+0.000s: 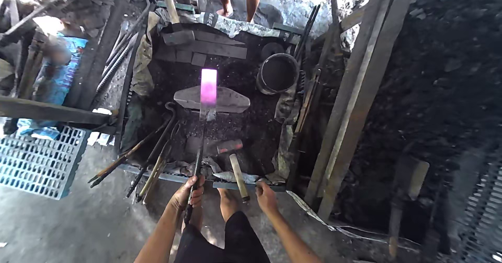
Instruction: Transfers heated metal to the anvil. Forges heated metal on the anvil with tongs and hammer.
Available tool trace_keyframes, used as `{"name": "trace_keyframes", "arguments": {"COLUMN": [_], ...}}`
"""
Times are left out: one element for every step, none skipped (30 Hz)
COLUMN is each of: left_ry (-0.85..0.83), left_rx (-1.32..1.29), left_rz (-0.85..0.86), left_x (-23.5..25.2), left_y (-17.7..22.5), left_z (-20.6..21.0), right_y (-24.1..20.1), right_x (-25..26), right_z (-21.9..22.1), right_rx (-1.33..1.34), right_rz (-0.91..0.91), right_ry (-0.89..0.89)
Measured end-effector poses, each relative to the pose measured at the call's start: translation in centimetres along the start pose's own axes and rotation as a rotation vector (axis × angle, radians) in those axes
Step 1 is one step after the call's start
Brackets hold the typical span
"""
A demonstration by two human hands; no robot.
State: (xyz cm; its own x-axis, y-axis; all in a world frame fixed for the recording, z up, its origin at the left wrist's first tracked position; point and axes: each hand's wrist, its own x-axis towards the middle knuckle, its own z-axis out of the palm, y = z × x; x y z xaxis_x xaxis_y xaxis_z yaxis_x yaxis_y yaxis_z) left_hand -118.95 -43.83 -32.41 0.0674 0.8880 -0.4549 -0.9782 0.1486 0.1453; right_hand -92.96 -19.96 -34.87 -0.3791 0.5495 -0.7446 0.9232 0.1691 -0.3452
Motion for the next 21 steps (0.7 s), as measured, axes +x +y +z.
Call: {"name": "trace_keyframes", "arguments": {"left_ry": [0.064, 0.119, 0.147, 0.15, 0.149, 0.151, 0.176, 0.229, 0.279, 0.357, 0.446, 0.53, 0.63, 0.777, 0.932, 1.041, 1.096, 1.122, 1.137, 1.151, 1.164], "left_rx": [0.039, 0.065, 0.08, 0.084, 0.09, 0.1, 0.121, 0.151, 0.177, 0.213, 0.269, 0.354, 0.488, 0.716, 0.975, 1.167, 1.29, 1.364, 1.388, 1.399, 1.403], "left_rz": [-0.008, -0.014, -0.016, -0.015, -0.016, -0.018, -0.025, -0.038, -0.048, -0.05, -0.037, -0.008, 0.02, -0.001, -0.088, -0.204, -0.3, -0.353, -0.363, -0.359, -0.352], "left_x": [-0.1, -0.2, -0.3, -0.3, -0.3, -0.3, -0.3, -0.4, -0.3, -0.3, -0.1, 0.2, 0.5, 1.0, 1.7, 2.4, 3.2, 3.8, 4.2, 4.6, 4.9], "left_y": [0.1, 0.1, 0.2, 0.2, 0.3, 0.4, 0.5, 0.6, 0.7, 0.8, 0.8, 0.9, 0.9, 0.8, 0.4, -0.3, -1.1, -2.0, -2.7, -3.1, -3.4], "left_z": [0.3, 0.6, 0.5, 0.3, 0.2, 0.3, 0.5, 0.9, 1.3, 2.0, 2.9, 3.8, 4.8, 6.0, 7.1, 7.5, 7.4, 7.0, 6.5, 6.1, 5.9], "right_y": [-0.3, -0.5, -0.7, -1.1, -1.3, -1.6, -1.9, -2.2, -2.5, -2.8, -3.2, -3.5, -3.8, -4.1, -4.5, -5.0, -5.7, -6.7, -7.8, -8.9, -10.1], "right_x": [0.0, 0.0, 0.0, 0.0, 0.1, 0.1, 0.1, 0.1, 0.0, -0.1, -0.1, -0.1, -0.1, -0.1, -0.1, -0.2, -0.3, -0.4, -0.5, -0.6, -0.7], "right_z": [0.1, 0.2, 0.4, 0.6, 0.8, 1.1, 1.4, 1.5, 1.6, 1.8, 1.8, 1.9, 1.9, 2.0, 2.2, 2.5, 2.7, 2.8, 3.0, 3.3, 3.6], "right_rx": [0.006, 0.006, 0.004, 0.007, 0.003, 0.003, 0.003, 0.005, -0.002, -0.009, -0.012, -0.008, 0.011, 0.056, 0.131, 0.222, 0.319, 0.414, 0.5, 0.585, 0.676], "right_rz": [0.011, 0.015, 0.011, 0.011, 0.011, 0.009, 0.008, 0.0, -0.002, -0.003, 0.001, 0.005, 0.011, 0.02, 0.022, 0.019, 0.022, 0.026, 0.031, 0.027, 0.022], "right_ry": [-0.017, -0.029, -0.036, -0.051, -0.062, -0.068, -0.077, -0.086, -0.094, -0.103, -0.116, -0.125, -0.134, -0.146, -0.153, -0.167, -0.192, -0.222, -0.256, -0.277, -0.291]}}
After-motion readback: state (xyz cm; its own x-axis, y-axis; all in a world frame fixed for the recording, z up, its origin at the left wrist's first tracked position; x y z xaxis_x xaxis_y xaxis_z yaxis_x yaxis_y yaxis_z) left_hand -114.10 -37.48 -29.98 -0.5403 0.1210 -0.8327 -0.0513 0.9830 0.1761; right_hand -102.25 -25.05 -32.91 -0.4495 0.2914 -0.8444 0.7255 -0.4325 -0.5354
